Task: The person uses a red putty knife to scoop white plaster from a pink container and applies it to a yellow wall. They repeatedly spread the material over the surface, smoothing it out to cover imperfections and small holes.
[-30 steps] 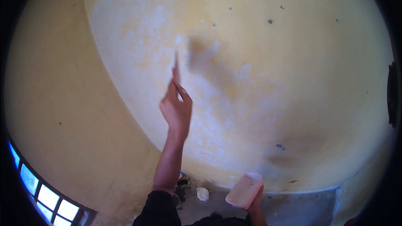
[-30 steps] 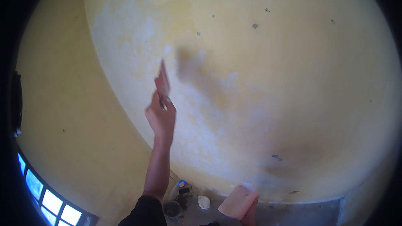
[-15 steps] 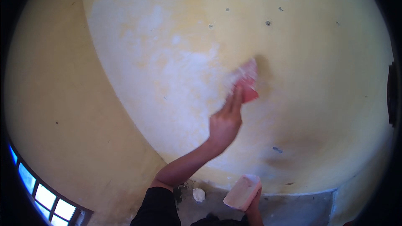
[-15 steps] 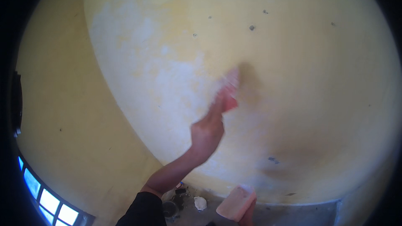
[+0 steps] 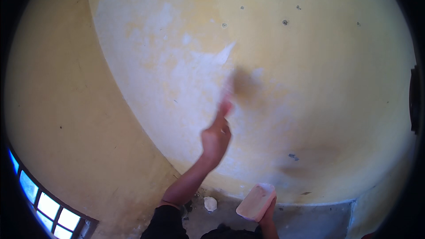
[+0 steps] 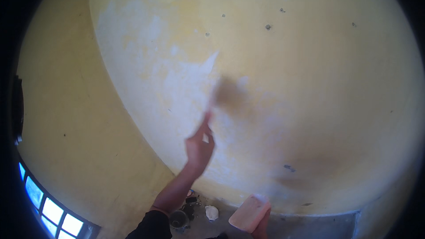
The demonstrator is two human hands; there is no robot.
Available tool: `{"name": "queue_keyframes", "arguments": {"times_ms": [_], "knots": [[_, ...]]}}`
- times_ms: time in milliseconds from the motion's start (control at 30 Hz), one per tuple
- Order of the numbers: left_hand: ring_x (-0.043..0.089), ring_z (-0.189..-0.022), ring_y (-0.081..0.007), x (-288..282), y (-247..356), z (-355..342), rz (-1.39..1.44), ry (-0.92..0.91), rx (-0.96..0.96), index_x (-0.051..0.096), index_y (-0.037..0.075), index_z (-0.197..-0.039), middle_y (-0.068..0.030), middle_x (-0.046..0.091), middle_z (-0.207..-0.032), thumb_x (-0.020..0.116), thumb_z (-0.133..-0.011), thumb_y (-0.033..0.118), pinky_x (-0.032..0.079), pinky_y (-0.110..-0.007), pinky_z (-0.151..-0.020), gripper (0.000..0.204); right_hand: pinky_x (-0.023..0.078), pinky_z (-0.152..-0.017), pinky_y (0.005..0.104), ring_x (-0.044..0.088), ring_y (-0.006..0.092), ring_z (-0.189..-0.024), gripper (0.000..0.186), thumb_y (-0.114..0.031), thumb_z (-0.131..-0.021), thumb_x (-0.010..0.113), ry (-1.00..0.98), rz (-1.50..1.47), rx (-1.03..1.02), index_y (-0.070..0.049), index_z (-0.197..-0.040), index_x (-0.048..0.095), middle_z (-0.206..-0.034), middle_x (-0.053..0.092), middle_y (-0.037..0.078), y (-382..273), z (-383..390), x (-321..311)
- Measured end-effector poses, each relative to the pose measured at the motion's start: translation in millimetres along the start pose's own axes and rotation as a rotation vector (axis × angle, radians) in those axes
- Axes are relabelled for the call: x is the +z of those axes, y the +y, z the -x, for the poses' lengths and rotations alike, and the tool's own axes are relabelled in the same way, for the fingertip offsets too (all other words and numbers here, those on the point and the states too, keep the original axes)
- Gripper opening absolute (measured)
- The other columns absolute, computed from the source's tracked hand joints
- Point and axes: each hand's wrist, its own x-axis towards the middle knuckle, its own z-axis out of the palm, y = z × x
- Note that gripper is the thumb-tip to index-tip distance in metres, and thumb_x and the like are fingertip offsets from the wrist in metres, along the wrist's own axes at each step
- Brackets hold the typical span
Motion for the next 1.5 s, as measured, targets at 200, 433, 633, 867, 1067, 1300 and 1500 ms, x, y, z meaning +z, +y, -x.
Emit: {"name": "queue_keyframes", "arguments": {"times_ms": [200, 433, 633, 867, 1067, 1300, 1500], "knots": [[0.066, -0.066, -0.0398, -5.6, -56.2, -102.2, -0.064, 0.325, -0.217, 0.067, 0.003, -0.122, -0.0235, 0.068, -0.078, 0.058, -0.082, -0.002, 0.05, -0.047, -0.057, 0.041, 0.046, -0.102, 0.0419, 0.057, 0.0229, -0.118, 0.062, -0.062, -0.1, 0.036, 0.007, 0.055, 0.036, -0.014, -0.135, 0.049, -0.127, 0.058, 0.004, 6.8, -3.9, -21.4], [0.071, -0.069, -0.0334, 61.2, 76.7, -68.1, -0.073, -0.094, 0.086, 0.037, -0.013, -0.141, -0.0358, 0.061, -0.118, 0.056, -0.073, -0.003, 0.056, -0.041, -0.052, 0.072, 0.047, -0.101, 0.0399, 0.056, 0.02, -0.117, 0.056, -0.057, -0.102, 0.035, -0.047, 0.089, 0.055, -0.013, -0.136, 0.048, -0.125, 0.057, 0.003, 10.6, -7.9, -18.0], [0.073, -0.093, -0.0288, 28.4, 71.8, -43.4, -0.058, -0.208, 0.212, 0.048, -0.008, -0.137, -0.0293, 0.063, -0.122, 0.058, -0.072, -0.004, 0.059, -0.034, -0.06, 0.066, 0.047, -0.099, 0.0376, 0.056, 0.0174, -0.115, 0.052, -0.052, -0.105, 0.033, -0.024, 0.071, 0.018, -0.013, -0.134, 0.047, -0.123, 0.057, 0.002, 8.1, -6.9, -6.3], [0.062, -0.119, -0.0326, 97.2, 10.3, -37.1, -0.615, -0.007, 0.227, 0.038, -0.01, -0.143, -0.0316, 0.045, -0.143, 0.055, -0.083, -0.001, 0.062, -0.034, -0.066, 0.064, 0.047, -0.1, 0.0371, 0.056, 0.0167, -0.115, 0.05, -0.052, -0.105, 0.032, -0.022, 0.069, 0.086, -0.015, -0.135, 0.047, -0.122, 0.056, 0.001, 3.4, -1.4, -3.3], [0.069, -0.106, -0.0309, 43.9, 38.2, 22.1, -0.123, -0.367, 0.168, 0.048, -0.006, -0.138, -0.0267, 0.059, -0.129, 0.055, -0.085, -0.002, 0.061, -0.035, -0.071, 0.054, 0.046, -0.101, 0.0386, 0.055, 0.0184, -0.119, 0.052, -0.055, -0.104, 0.033, 0.008, 0.056, 0.065, -0.016, -0.135, 0.047, -0.124, 0.057, 0.001, 9.3, -3.0, -11.5], [0.067, -0.062, -0.0359, -0.1, 0.4, -84.9, -0.037, 0.296, -0.202, 0.065, 0.002, -0.126, -0.0204, 0.07, -0.081, 0.06, -0.083, -0.002, 0.054, -0.04, -0.057, 0.043, 0.046, -0.102, 0.0393, 0.057, 0.02, -0.117, 0.055, -0.057, -0.103, 0.03, 0.031, 0.026, 0.073, -0.015, -0.134, 0.049, -0.123, 0.059, 0.002, -8.3, 5.7, 13.6], [0.06, -0.048, -0.0346, 63.5, 56.7, -74.2, -0.2, 0.006, -0.079, 0.054, 0.006, -0.137, -0.0158, 0.057, -0.053, 0.06, -0.08, 0.002, 0.047, -0.046, -0.048, 0.058, 0.046, -0.102, 0.0393, 0.057, 0.0201, -0.116, 0.055, -0.057, -0.103, 0.03, -0.011, 0.047, 0.097, -0.015, -0.134, 0.049, -0.123, 0.059, 0.002, -16.7, -4.7, 3.7]]}}
